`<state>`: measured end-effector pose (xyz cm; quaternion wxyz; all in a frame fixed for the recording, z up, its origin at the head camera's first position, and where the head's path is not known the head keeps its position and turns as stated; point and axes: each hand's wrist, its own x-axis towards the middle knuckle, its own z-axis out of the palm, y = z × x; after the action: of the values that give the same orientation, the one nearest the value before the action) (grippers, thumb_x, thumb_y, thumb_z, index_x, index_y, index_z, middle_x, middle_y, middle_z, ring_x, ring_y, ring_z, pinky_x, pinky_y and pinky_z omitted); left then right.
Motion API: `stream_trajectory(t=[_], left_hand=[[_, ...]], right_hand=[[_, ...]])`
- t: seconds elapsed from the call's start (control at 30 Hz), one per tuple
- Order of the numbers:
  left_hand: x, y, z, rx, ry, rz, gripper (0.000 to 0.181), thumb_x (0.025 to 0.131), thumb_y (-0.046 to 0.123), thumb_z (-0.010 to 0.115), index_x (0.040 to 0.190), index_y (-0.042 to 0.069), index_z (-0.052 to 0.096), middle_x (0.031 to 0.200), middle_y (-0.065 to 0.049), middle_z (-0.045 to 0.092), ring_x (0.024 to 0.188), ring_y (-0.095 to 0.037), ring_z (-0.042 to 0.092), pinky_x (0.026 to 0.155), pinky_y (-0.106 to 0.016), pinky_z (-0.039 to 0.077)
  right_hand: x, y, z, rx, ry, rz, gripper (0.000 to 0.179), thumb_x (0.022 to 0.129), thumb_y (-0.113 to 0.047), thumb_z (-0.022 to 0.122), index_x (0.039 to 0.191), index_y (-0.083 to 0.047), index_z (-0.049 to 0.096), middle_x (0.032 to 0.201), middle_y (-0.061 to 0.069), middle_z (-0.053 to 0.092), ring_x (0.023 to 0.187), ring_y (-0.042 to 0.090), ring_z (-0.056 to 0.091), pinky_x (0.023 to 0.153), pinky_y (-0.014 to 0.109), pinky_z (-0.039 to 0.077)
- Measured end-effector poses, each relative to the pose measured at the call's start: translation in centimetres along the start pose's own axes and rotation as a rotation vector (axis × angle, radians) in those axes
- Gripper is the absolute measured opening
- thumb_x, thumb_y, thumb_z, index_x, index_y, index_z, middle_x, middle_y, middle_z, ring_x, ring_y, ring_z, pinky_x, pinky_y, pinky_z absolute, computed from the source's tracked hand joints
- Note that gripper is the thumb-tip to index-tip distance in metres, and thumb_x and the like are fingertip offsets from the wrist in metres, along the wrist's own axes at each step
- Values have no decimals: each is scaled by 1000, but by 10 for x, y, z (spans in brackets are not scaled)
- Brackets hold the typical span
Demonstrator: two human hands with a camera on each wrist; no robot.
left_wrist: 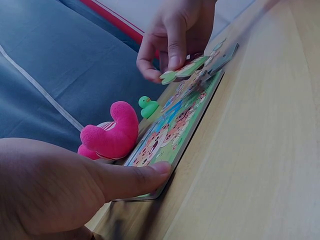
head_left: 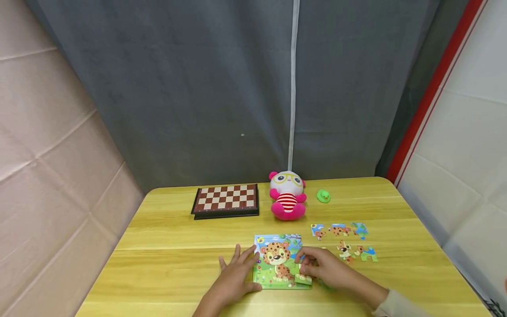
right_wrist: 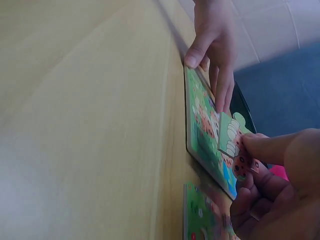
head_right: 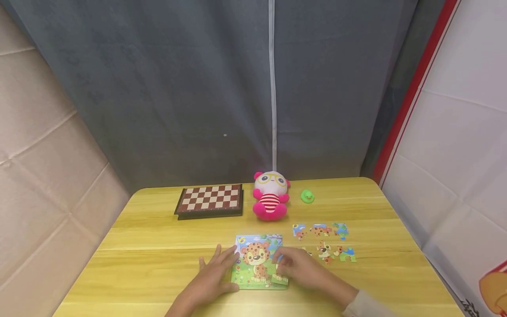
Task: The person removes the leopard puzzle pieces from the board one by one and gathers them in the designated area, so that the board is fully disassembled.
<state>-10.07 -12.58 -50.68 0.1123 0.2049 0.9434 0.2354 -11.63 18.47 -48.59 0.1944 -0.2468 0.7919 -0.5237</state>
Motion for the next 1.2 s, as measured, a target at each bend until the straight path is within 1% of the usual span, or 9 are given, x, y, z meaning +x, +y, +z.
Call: stream_trajectory(t=[0.1, 0.33, 0.57, 0.67, 0.83, 1.0, 1.07, 1.2], left_hand=[[0, 0, -1, 0, -1, 0, 85, 83, 45, 82, 155, 15, 48, 170, -2, 27, 154, -52, 11, 98, -91, -1], [0, 2, -2, 4, 0, 4, 85, 83, 44, 82, 155, 15, 48, 170, -3, 28, 153, -53, 12, 98, -92, 0], [0, 1, -1, 3, -4, -1, 85, 83, 44, 82, 154, 14, 48, 170, -2, 28, 153, -53, 12, 98, -92, 0], [0, 1, 0, 0, -5, -4, 85, 83, 44, 82, 154, 15, 48, 170, -2, 28, 153, -53, 12, 98, -92, 0], [0, -1, 1, 3, -5, -6, 85, 82, 45, 82, 155, 16, 48, 170, -1, 27, 154, -53, 12, 99, -91, -1], [1, -2, 2, 1, -7, -9, 86, 81, 46, 82, 155, 17, 48, 170, 0, 26, 154, -52, 11, 98, -91, -2], [1, -2, 1, 3, -7, -9, 86, 81, 46, 82, 155, 18, 48, 170, 1, 26, 154, -52, 11, 98, -91, -2], [2, -1, 0, 8, -8, -10, 86, 81, 46, 82, 155, 18, 49, 170, 1, 27, 154, -52, 11, 97, -92, -2]], right_hand=[[-8, 5, -7, -1, -2, 4, 15, 101, -12, 65, 114, -6, 66, 92, 5, 67, 79, 12, 63, 64, 27, 55], [-28, 16, -25, -16, 2, -3, 18, 103, -15, 63, 116, -4, 65, 91, 4, 67, 77, 15, 63, 62, 27, 52], [-46, 30, -44, -15, 16, -4, 21, 103, -15, 62, 119, -1, 64, 91, 4, 68, 77, 15, 63, 65, 27, 52], [-53, 37, -50, -18, 20, -21, 21, 103, -13, 62, 120, -1, 64, 91, 5, 68, 76, 18, 64, 65, 27, 53], [-63, 46, -56, -16, 13, -56, 20, 103, -10, 61, 120, 0, 63, 90, 8, 67, 75, 21, 63, 65, 28, 53], [-69, 51, -60, -53, 21, -77, 16, 103, -9, 60, 116, -2, 64, 89, 7, 66, 75, 20, 63, 64, 27, 53], [-71, 52, -62, -76, 25, -75, 15, 102, -9, 61, 115, -3, 65, 89, 4, 67, 75, 19, 63, 64, 26, 52], [-74, 52, -62, -114, 36, -40, 15, 102, -11, 63, 114, -5, 66, 90, -1, 67, 78, 12, 62, 65, 25, 51]])
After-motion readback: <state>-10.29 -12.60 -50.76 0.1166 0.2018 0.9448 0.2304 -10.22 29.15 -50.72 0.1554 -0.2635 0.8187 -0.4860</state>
